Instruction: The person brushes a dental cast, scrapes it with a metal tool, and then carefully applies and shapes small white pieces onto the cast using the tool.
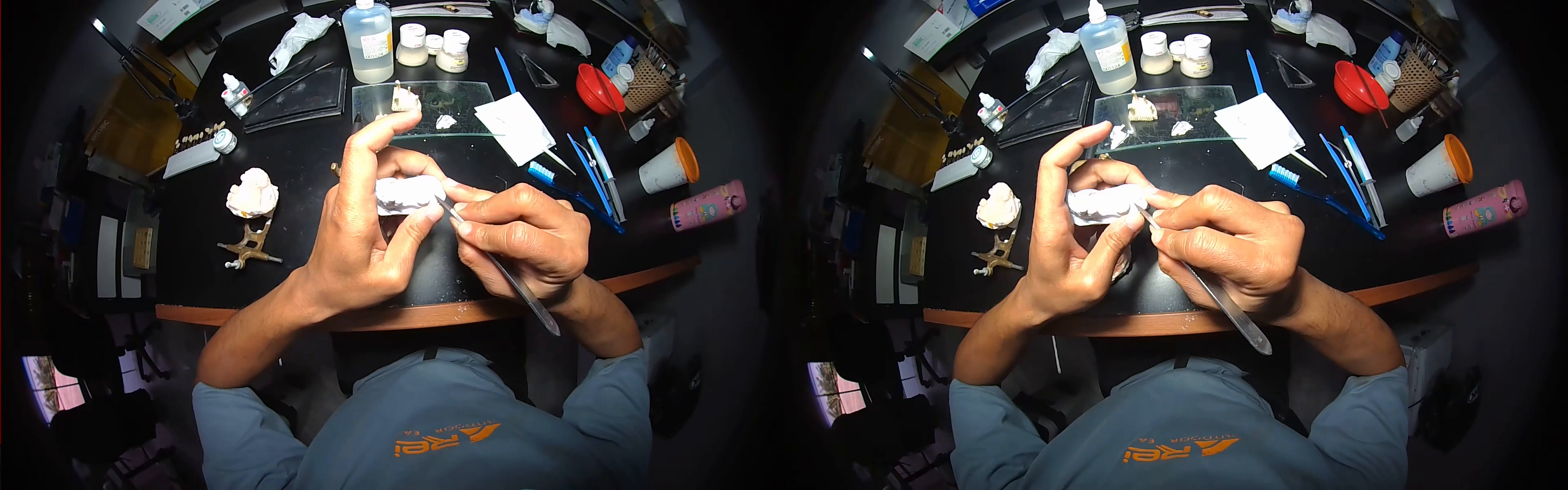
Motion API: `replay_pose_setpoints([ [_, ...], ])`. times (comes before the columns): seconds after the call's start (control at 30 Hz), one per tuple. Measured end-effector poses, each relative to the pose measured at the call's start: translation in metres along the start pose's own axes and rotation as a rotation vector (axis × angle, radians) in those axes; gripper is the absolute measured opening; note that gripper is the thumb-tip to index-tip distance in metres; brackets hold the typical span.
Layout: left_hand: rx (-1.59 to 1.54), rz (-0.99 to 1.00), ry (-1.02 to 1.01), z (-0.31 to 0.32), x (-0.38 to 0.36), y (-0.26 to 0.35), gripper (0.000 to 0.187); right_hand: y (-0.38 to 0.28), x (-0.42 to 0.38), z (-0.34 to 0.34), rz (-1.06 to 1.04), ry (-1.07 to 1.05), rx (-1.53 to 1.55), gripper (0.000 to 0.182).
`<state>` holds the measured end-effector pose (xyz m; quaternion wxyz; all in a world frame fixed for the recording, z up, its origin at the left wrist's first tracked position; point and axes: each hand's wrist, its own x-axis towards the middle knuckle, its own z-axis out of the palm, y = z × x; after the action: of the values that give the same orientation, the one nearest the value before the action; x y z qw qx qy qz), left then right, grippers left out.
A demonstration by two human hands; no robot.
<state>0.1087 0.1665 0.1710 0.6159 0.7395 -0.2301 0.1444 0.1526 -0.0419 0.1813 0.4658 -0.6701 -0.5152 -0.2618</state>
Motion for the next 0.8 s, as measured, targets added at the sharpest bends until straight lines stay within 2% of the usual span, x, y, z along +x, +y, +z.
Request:
replay_pose_setpoints([
  [0.47,0.01,0.019,0.089,0.007,-0.002,-0.001,0.072,0.001,-0.003,0.003,0.019,0.039,0.0,0.016],
  [0.57,0.043,0.071,0.107,0.01,-0.003,-0.003,0.072,-0.001,-0.004,0.004,0.052,0.057,0.01,0.015],
  [0.67,0.206,0.191,0.092,0.007,-0.002,-0.008,0.072,-0.001,-0.003,0.004,0.089,0.069,0.034,0.014],
  [0.8,0.223,0.174,0.038,0.005,-0.002,-0.004,0.074,-0.001,-0.002,0.004,0.105,0.095,0.079,0.014],
])
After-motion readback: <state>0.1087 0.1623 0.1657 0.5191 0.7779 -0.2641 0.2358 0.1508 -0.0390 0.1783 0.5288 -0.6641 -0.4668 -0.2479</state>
